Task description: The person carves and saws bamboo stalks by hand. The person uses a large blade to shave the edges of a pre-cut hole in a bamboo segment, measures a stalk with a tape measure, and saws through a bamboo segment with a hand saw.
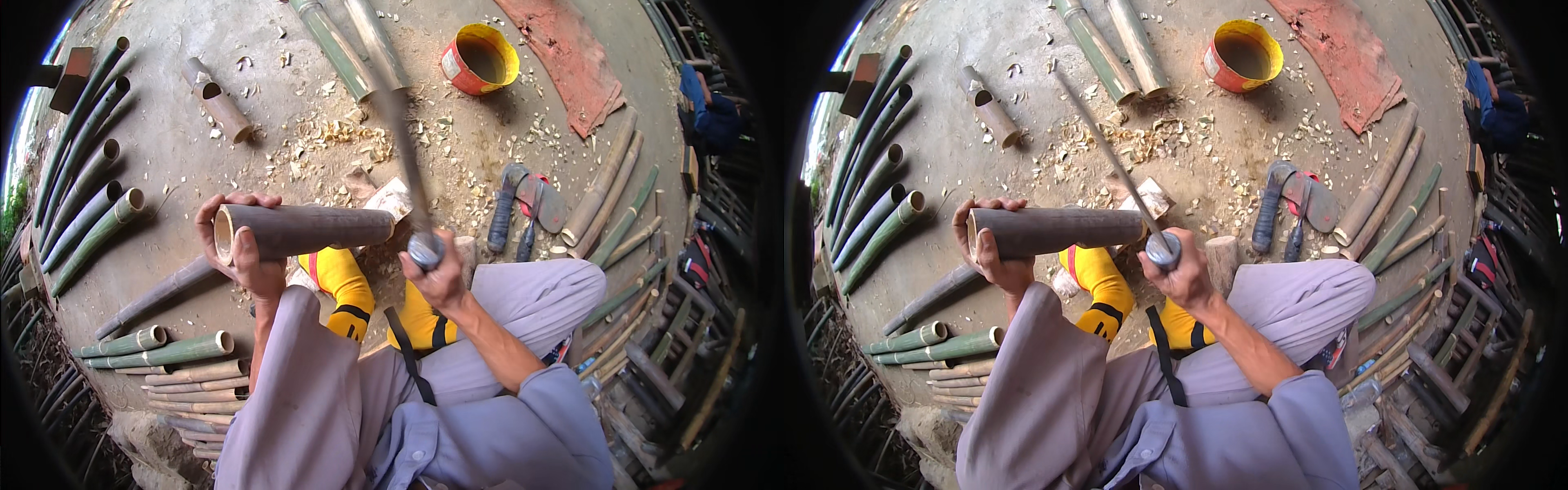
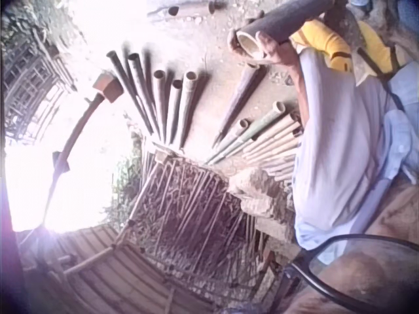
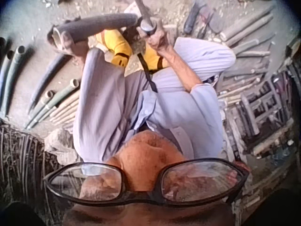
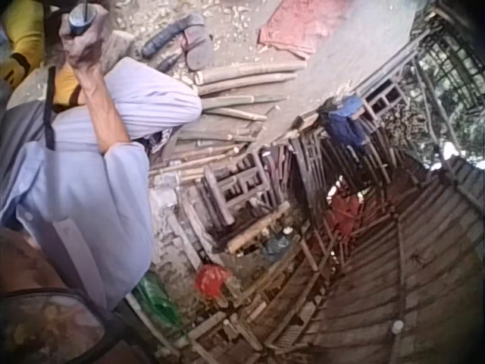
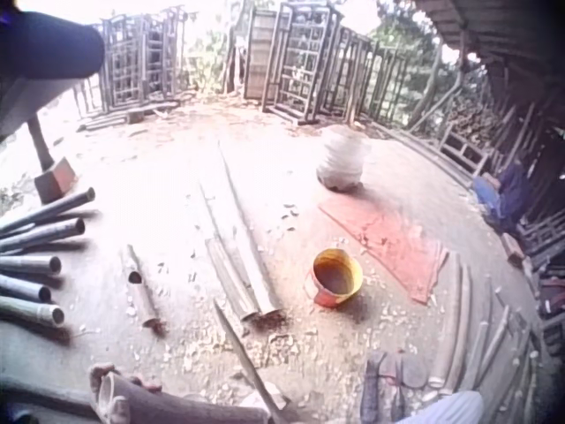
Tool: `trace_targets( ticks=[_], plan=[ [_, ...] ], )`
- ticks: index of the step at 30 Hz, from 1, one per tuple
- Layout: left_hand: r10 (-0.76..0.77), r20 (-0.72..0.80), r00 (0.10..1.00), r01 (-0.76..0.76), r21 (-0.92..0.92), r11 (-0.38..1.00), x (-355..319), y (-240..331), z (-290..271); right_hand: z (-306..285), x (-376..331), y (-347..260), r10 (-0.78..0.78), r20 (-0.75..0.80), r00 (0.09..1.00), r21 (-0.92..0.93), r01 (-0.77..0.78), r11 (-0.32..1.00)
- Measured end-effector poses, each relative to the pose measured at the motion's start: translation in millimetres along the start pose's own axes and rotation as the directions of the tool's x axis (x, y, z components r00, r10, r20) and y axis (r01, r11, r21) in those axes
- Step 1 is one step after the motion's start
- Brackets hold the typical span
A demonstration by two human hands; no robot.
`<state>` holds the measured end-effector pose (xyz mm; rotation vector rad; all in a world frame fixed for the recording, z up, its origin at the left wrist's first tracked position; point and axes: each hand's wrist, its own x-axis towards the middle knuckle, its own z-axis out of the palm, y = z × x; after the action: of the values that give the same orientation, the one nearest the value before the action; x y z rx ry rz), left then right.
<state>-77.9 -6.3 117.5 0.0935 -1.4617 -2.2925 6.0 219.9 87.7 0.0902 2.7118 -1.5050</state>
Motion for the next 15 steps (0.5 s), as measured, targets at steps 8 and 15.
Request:
trace_targets(
  ticks=[8, 15],
  plan=[
    [0.03, 0.112, 0.993, -0.026, -0.038, 0.999, -2.5, 2.8, 2.6, -9.7, 5.2, -6.3, 0.187, 0.106, 0.977, 0.015, -0.19, 0.982],
    [0.021, 0.157, 0.987, -0.047, 0.166, 0.985, 8.8, 2.6, 4.2, 13.6, -1.3, 45.5, 0.309, 0.257, 0.916, -0.114, -0.288, 0.951]
  ],
)
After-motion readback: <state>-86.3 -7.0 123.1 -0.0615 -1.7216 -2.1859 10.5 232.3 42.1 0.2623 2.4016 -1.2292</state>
